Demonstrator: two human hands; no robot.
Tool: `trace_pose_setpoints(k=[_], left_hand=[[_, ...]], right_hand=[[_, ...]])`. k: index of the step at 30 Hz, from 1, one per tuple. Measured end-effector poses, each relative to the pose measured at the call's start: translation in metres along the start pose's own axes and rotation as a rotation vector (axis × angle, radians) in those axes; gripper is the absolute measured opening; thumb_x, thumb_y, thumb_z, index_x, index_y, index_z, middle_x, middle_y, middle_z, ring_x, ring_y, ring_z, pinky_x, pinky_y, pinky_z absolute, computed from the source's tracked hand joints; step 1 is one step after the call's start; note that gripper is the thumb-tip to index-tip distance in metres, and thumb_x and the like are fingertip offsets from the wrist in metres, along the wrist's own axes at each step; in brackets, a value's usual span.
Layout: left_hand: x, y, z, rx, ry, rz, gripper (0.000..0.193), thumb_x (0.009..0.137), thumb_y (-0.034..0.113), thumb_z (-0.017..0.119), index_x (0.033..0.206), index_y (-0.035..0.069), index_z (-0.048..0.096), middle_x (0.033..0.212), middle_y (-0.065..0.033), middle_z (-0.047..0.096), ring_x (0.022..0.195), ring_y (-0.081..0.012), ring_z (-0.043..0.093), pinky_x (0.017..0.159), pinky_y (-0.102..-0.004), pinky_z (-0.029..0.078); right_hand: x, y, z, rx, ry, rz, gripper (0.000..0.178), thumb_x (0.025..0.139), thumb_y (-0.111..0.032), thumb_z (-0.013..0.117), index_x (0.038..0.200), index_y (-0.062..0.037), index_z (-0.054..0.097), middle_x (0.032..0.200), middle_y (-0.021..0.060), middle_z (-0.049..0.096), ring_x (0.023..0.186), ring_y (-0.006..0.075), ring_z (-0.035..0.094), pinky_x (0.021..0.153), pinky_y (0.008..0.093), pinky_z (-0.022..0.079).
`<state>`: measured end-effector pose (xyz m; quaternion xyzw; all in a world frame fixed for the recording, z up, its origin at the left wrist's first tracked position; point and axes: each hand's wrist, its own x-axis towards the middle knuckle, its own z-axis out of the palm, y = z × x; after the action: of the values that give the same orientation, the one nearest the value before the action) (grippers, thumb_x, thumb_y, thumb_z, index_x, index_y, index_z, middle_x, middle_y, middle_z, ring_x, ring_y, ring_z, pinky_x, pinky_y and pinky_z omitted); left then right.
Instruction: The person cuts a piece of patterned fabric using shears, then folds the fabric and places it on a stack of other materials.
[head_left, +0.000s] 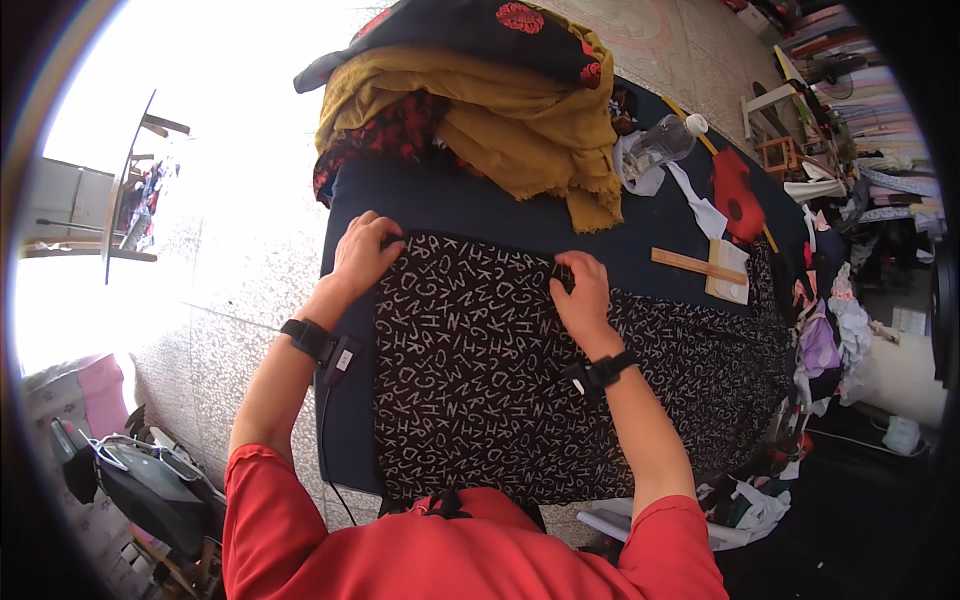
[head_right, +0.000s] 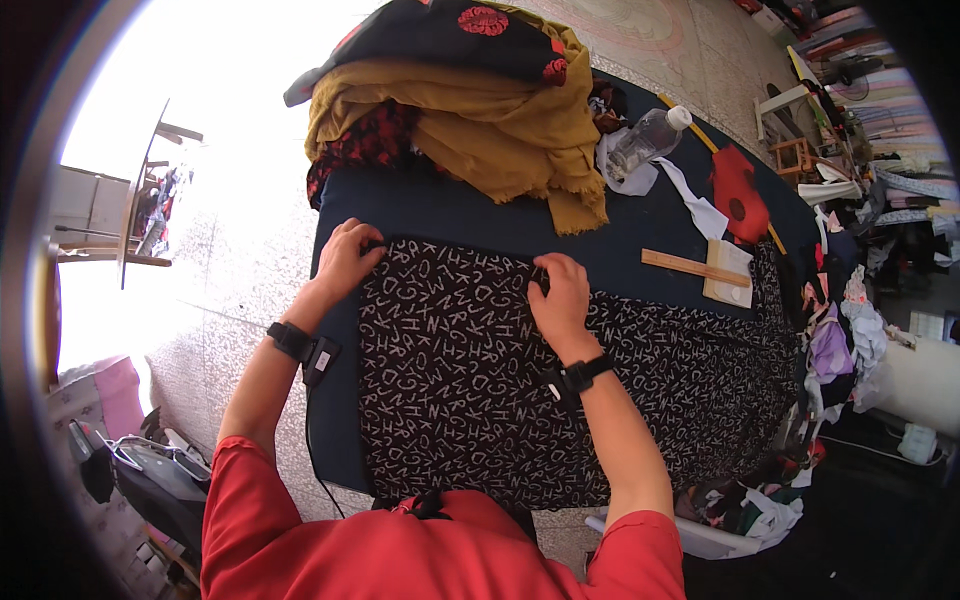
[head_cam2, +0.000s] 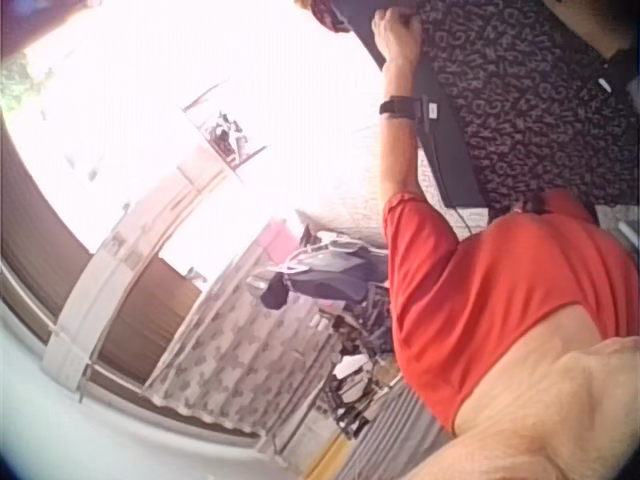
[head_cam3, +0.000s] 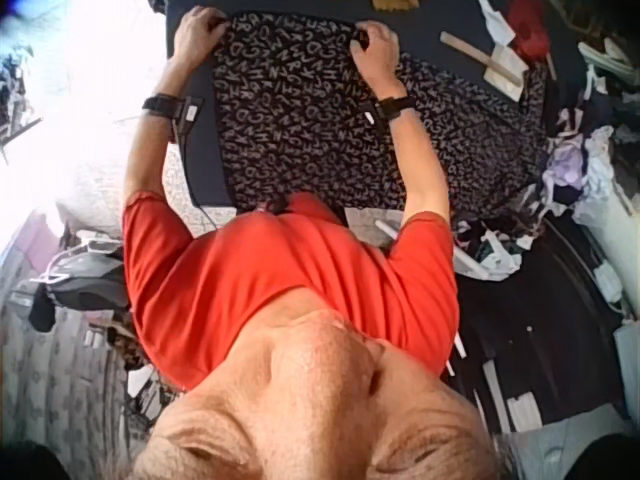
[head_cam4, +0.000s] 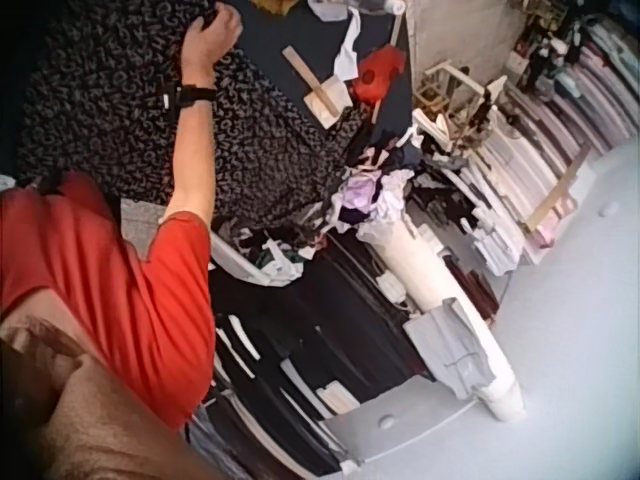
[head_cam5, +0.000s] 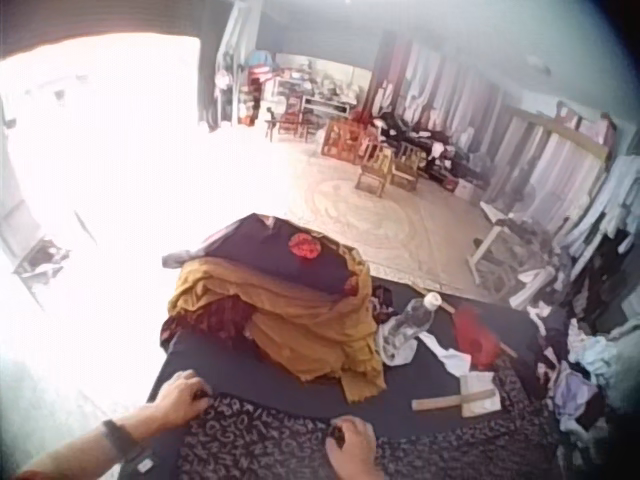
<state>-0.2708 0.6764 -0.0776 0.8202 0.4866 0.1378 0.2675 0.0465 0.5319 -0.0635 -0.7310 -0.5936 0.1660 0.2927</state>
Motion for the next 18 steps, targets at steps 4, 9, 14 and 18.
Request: trace_pose_setpoints(k=[4,9,14,18], left_hand=[[-0.006,-0.003,0.013,-0.137,0.041,-0.086,0.023,0.080,0.017,0.068,0.098,0.005,0.059,0.095,-0.0100,0.060,0.088,-0.0267,0.059,0.077,-0.0367,0.048],[-0.020,0.010,0.015,-0.253,0.033,-0.115,0.026,0.082,0.019,0.069,0.100,0.002,0.060,0.092,-0.0131,0.063,0.080,-0.0233,0.061,0.075,-0.0333,0.049],[-0.022,0.001,0.028,-0.509,0.054,-0.162,0.028,0.083,0.010,0.070,0.106,-0.002,0.059,0.084,-0.0048,0.065,0.077,-0.0090,0.057,0.070,-0.0247,0.048],[-0.038,0.020,0.028,-0.774,0.092,-0.222,0.025,0.086,0.003,0.066,0.109,-0.003,0.060,0.086,-0.0011,0.065,0.081,-0.0057,0.057,0.073,-0.0207,0.048]], right_hand=[[0.015,0.006,-0.002,-0.240,-0.206,0.117,0.026,0.072,-0.013,0.072,0.097,-0.0074,0.064,0.102,0.0084,0.060,0.104,0.0302,0.052,0.093,0.0410,0.041],[0.025,0.008,-0.003,-0.228,-0.493,0.148,0.034,0.072,-0.017,0.073,0.103,-0.0067,0.062,0.102,0.0084,0.061,0.102,0.0293,0.054,0.093,0.0404,0.042],[0.034,-0.024,0.012,0.043,-0.490,0.182,0.053,0.071,-0.020,0.075,0.119,-0.0055,0.057,0.114,0.0099,0.061,0.107,0.0284,0.054,0.094,0.0374,0.044],[0.041,-0.068,0.051,0.093,-0.499,-0.066,0.065,0.070,-0.020,0.076,0.128,-0.0075,0.052,0.116,0.0111,0.060,0.108,0.0292,0.054,0.095,0.0377,0.044]])
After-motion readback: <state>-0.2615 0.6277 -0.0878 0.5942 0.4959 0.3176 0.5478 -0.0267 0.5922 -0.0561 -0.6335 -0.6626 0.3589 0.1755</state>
